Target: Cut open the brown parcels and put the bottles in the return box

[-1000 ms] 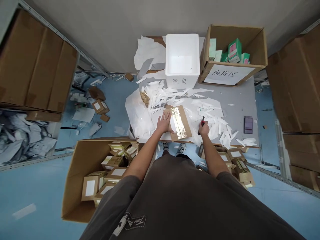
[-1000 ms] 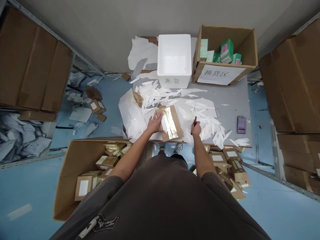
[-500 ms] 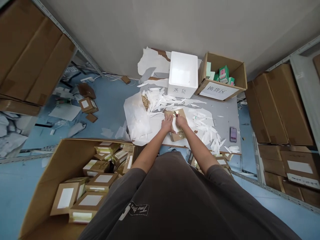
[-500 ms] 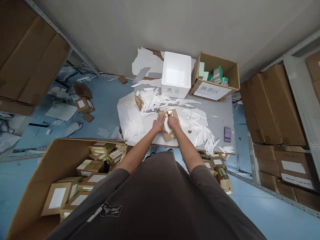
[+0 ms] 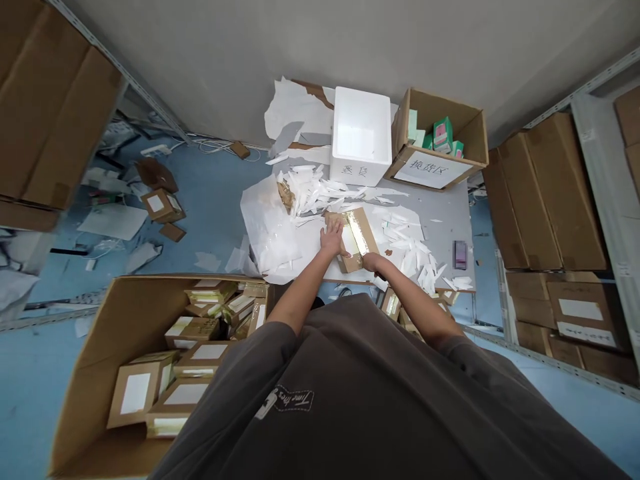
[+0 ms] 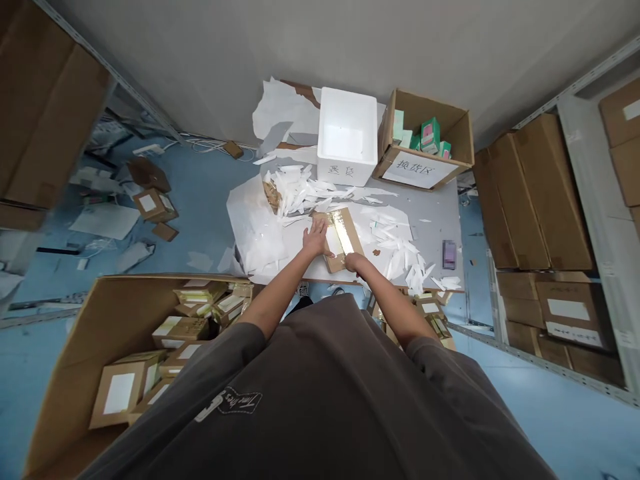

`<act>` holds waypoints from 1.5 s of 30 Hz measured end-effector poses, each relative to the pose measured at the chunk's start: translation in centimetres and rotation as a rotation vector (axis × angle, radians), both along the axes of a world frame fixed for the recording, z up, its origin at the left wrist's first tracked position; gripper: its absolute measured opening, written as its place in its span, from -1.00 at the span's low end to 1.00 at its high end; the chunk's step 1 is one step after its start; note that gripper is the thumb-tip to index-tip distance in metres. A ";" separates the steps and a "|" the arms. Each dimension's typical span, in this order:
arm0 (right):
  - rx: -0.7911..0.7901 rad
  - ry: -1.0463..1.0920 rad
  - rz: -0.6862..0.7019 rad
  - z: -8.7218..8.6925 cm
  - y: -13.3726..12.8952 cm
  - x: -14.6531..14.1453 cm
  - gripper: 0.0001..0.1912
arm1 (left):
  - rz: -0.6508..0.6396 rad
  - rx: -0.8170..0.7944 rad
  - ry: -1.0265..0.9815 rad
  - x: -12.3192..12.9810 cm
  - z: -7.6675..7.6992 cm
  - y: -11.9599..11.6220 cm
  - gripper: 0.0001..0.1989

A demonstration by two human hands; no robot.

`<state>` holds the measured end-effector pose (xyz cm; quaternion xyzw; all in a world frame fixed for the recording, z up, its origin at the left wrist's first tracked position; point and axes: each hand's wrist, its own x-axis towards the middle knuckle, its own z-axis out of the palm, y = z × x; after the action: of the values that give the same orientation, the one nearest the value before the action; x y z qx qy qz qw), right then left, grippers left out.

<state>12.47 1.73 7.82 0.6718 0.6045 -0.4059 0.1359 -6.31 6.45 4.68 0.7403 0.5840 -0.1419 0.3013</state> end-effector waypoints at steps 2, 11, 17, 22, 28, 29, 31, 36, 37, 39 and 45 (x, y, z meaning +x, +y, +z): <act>-0.131 -0.028 0.034 0.3 -2.0 1.0 -0.72 | 0.007 -0.006 0.004 0.1 -0.1 0.1 0.61; 0.025 -0.043 -0.066 1.1 -4.8 7.4 -0.67 | 0.021 -0.017 0.039 0.5 1.2 -0.1 0.62; 0.250 -0.077 -0.427 -1.6 -3.9 7.2 -0.31 | 0.195 0.001 0.135 2.7 1.5 -4.3 0.54; 0.267 -0.049 -0.473 -3.0 -2.7 5.6 -0.34 | -0.172 0.034 -0.033 3.7 2.2 -6.7 0.16; 0.294 -0.014 -0.390 -3.3 -1.3 6.1 -0.40 | -0.318 0.072 -0.005 6.0 3.1 -5.6 -0.09; 0.290 -0.008 -0.363 -3.3 -0.9 6.1 -0.39 | -0.310 0.077 0.014 6.3 3.1 -5.5 -0.13; 0.287 0.006 -0.304 -3.1 -0.2 6.1 -0.36 | -0.299 0.081 0.046 6.7 3.0 -5.6 -0.18; 0.345 0.126 -0.174 -2.7 -1.0 8.4 -0.54 | -0.259 0.077 0.012 5.9 2.9 -6.6 -0.07; 0.350 0.174 -0.149 -2.7 -1.8 9.2 -0.62 | -0.253 0.066 0.014 5.6 2.9 -6.7 -0.07; 0.303 0.267 -0.089 -2.8 -3.7 10.4 -0.69 | -0.247 0.061 0.025 5.2 3.0 -6.8 -0.10; 0.098 0.437 -0.051 -3.4 -6.4 11.2 -0.73 | -0.271 0.081 0.028 4.7 2.3 -6.3 -0.11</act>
<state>23.70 -4.65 4.40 0.5889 0.6214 -0.5151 -0.0416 -1.64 0.11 7.00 0.8218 0.4882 -0.1677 0.2411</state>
